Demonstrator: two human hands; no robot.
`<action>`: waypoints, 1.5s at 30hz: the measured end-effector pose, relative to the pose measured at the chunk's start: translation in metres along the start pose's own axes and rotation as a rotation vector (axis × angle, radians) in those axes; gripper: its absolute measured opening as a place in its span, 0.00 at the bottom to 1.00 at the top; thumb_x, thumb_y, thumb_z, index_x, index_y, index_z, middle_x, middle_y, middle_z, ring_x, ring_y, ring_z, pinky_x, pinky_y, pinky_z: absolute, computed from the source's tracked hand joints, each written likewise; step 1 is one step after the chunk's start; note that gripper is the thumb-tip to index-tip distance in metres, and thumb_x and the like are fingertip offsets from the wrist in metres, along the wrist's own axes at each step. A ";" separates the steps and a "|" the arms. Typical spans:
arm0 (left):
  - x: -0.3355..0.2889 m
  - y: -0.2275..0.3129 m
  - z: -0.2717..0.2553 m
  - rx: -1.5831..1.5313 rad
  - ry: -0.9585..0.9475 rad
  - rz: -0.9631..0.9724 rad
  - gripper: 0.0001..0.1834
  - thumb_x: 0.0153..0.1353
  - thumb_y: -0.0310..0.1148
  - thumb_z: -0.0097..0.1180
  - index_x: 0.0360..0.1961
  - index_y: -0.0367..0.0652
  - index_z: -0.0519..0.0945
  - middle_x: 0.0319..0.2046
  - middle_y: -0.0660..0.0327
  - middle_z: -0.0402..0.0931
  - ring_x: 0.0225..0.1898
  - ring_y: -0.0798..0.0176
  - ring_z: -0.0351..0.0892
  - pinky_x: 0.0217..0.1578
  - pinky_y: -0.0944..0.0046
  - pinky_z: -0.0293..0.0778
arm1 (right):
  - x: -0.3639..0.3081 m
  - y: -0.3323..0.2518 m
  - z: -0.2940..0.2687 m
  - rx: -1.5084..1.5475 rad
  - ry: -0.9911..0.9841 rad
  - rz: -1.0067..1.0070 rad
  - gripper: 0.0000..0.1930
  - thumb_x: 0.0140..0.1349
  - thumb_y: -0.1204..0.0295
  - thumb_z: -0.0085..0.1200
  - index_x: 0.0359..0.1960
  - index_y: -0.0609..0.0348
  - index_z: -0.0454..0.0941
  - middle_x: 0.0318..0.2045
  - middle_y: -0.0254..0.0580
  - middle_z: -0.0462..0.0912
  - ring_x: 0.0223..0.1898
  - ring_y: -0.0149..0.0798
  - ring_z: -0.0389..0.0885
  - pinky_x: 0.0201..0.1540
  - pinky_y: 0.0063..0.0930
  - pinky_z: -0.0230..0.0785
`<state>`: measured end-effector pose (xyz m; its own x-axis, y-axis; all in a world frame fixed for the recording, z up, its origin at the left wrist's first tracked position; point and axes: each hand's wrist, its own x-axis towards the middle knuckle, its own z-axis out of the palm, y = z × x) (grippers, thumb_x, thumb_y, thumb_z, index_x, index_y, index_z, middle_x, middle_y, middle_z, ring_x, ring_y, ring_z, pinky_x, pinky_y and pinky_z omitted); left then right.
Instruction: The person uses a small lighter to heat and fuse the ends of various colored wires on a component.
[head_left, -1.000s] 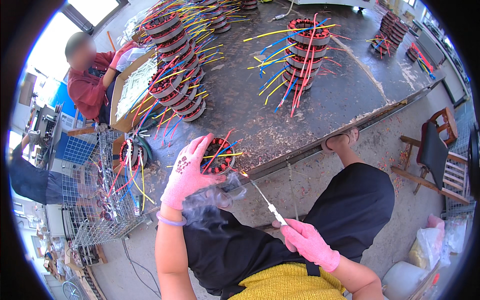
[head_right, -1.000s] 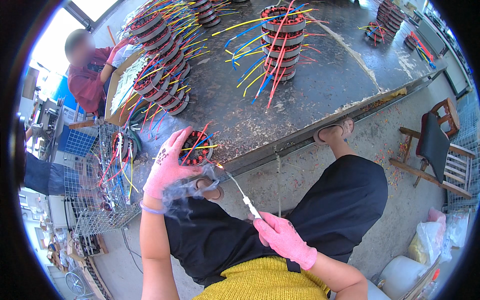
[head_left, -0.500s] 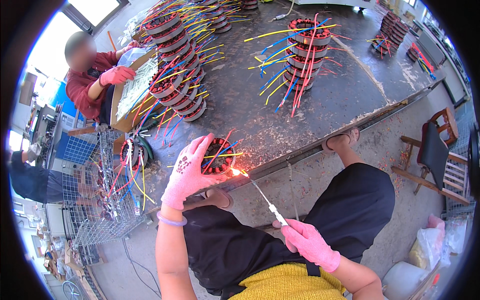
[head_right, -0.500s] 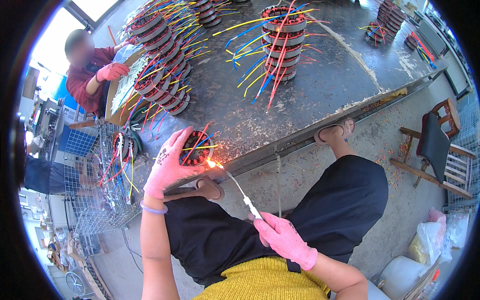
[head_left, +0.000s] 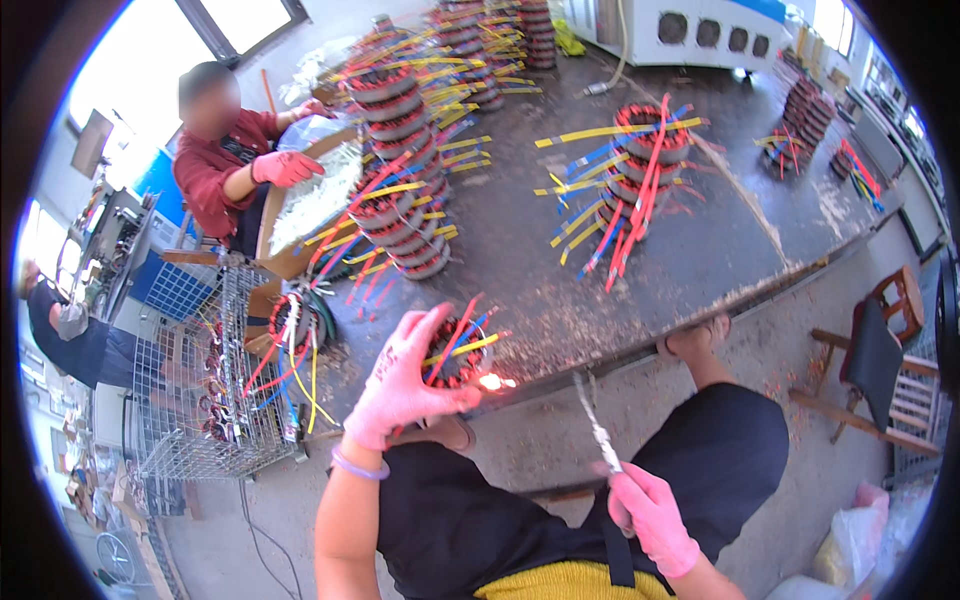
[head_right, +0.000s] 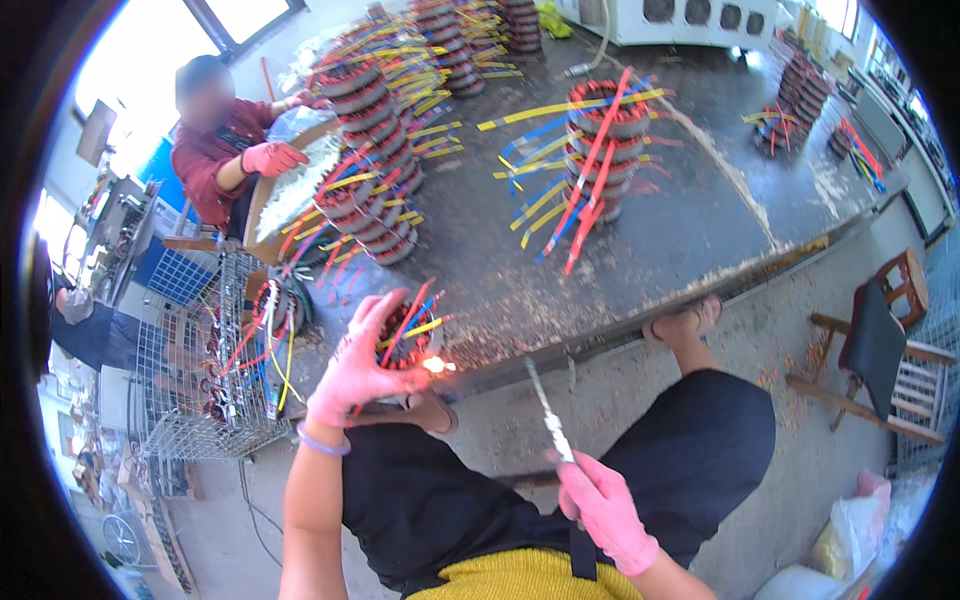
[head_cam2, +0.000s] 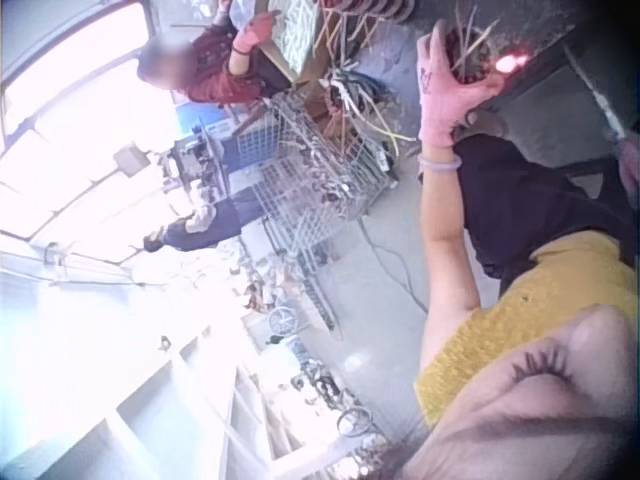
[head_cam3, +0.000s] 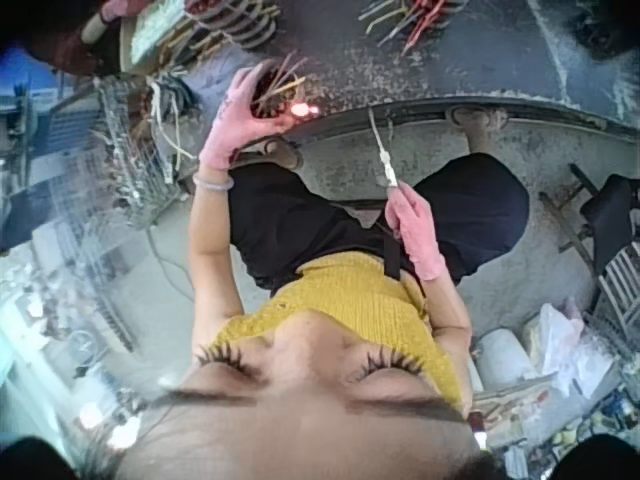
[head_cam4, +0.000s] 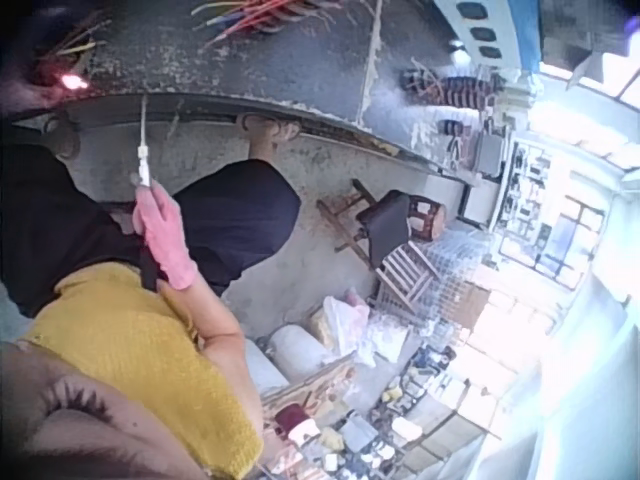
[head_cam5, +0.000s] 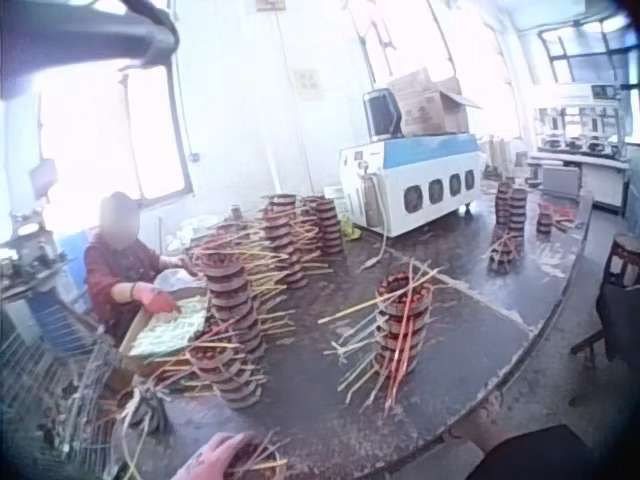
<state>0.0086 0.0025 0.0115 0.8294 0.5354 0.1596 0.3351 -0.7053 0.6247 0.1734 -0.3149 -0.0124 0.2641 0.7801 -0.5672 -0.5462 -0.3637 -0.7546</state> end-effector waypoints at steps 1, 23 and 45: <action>-0.001 0.010 -0.003 -0.044 0.014 0.001 0.58 0.34 0.50 0.80 0.65 0.32 0.68 0.53 0.46 0.72 0.56 0.45 0.75 0.59 0.53 0.70 | -0.002 -0.006 -0.002 -0.014 0.040 -0.019 0.21 0.75 0.63 0.47 0.61 0.64 0.74 0.18 0.25 0.69 0.19 0.19 0.62 0.21 0.17 0.51; 0.005 -0.005 0.003 0.237 -0.159 0.166 0.52 0.34 0.40 0.77 0.66 0.43 0.69 0.62 0.50 0.68 0.62 0.43 0.68 0.64 0.48 0.64 | 0.012 0.005 0.010 -0.036 -0.114 0.097 0.19 0.76 0.66 0.46 0.61 0.65 0.72 0.23 0.25 0.69 0.22 0.20 0.64 0.24 0.17 0.55; 0.001 -0.003 0.005 0.261 -0.136 0.061 0.54 0.35 0.41 0.78 0.67 0.44 0.68 0.60 0.51 0.69 0.62 0.43 0.69 0.64 0.50 0.65 | 0.018 0.006 0.018 -0.079 -0.139 0.046 0.20 0.76 0.65 0.47 0.63 0.63 0.72 0.23 0.25 0.69 0.23 0.20 0.64 0.26 0.18 0.58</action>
<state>0.0103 0.0027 0.0052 0.8980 0.4333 0.0760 0.3714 -0.8393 0.3970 0.1604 -0.2945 -0.0215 0.1246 0.8225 -0.5549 -0.4891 -0.4356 -0.7556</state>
